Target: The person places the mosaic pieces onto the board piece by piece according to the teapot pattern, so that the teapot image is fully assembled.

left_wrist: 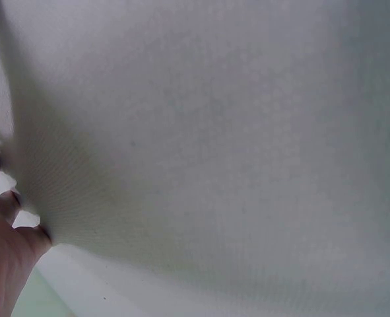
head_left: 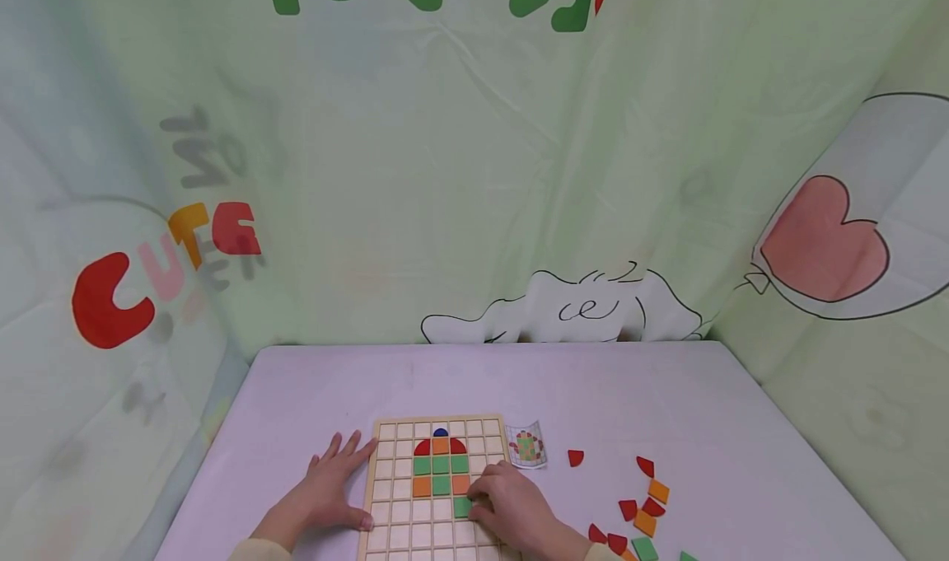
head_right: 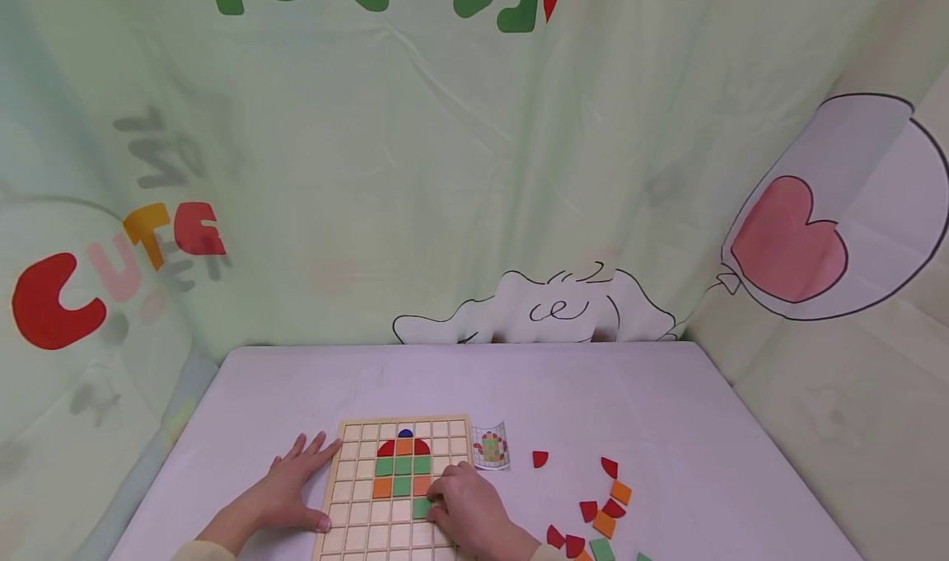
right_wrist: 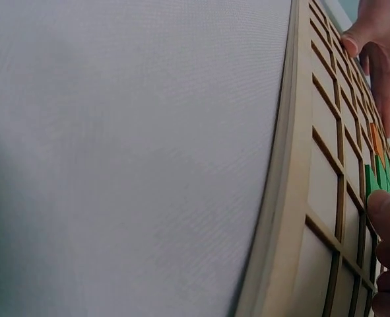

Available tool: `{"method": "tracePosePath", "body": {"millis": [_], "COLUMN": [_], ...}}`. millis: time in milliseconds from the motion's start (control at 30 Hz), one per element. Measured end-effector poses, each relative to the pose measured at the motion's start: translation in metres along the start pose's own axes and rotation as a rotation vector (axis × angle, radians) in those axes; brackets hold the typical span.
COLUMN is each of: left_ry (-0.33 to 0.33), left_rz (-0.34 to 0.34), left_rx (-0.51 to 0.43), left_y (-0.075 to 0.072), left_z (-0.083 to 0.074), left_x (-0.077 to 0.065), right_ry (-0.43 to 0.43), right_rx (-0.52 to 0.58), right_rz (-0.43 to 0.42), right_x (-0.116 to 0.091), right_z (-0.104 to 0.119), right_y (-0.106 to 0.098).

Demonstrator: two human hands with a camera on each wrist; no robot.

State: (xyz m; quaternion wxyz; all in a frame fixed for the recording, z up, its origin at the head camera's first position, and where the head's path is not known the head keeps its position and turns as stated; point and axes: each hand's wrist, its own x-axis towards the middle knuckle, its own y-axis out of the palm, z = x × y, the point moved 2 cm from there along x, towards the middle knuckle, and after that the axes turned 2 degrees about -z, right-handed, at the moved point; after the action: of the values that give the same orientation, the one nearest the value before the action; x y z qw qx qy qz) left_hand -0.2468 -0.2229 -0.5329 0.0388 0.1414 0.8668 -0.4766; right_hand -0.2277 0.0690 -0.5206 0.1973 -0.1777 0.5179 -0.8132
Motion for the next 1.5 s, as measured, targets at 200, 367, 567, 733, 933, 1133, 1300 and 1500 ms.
{"method": "tracePosePath", "body": {"millis": [200,367,567,733,933,1133,1300,1500], "left_ry": [-0.015,-0.01,0.006,0.013,0.019,0.014,0.016,0.03], "left_rz": [0.01,0.01,0.005,0.002,0.001,0.004,0.004,0.005], "left_rx": [0.003,0.003,0.006,-0.005,-0.004,0.003,0.009,-0.014], "left_y": [0.001,0.003,0.002,0.0,0.001,0.002,0.001,0.001], "left_z": [0.001,0.004,0.004,0.003,0.003,0.003,0.002,0.006], "left_x": [0.001,0.002,0.0,-0.001,0.0,0.001,0.001,0.002], "right_ry": [0.016,0.029,0.043,0.058,0.17,0.341,0.496,0.561], "right_rx": [-0.013,-0.001,0.031,0.052,0.062,0.111,0.154,0.165], "right_rz": [0.003,0.009,0.011,-0.011,-0.004,0.014,0.003,-0.038], "right_x": [0.002,0.001,-0.003,-0.01,-0.023,-0.042,-0.066,-0.097], "right_z": [0.001,0.002,0.0,-0.009,-0.025,-0.048,-0.07,-0.1], "right_y": [0.003,0.003,-0.004,-0.014,-0.03,-0.049,-0.057,-0.068]}}
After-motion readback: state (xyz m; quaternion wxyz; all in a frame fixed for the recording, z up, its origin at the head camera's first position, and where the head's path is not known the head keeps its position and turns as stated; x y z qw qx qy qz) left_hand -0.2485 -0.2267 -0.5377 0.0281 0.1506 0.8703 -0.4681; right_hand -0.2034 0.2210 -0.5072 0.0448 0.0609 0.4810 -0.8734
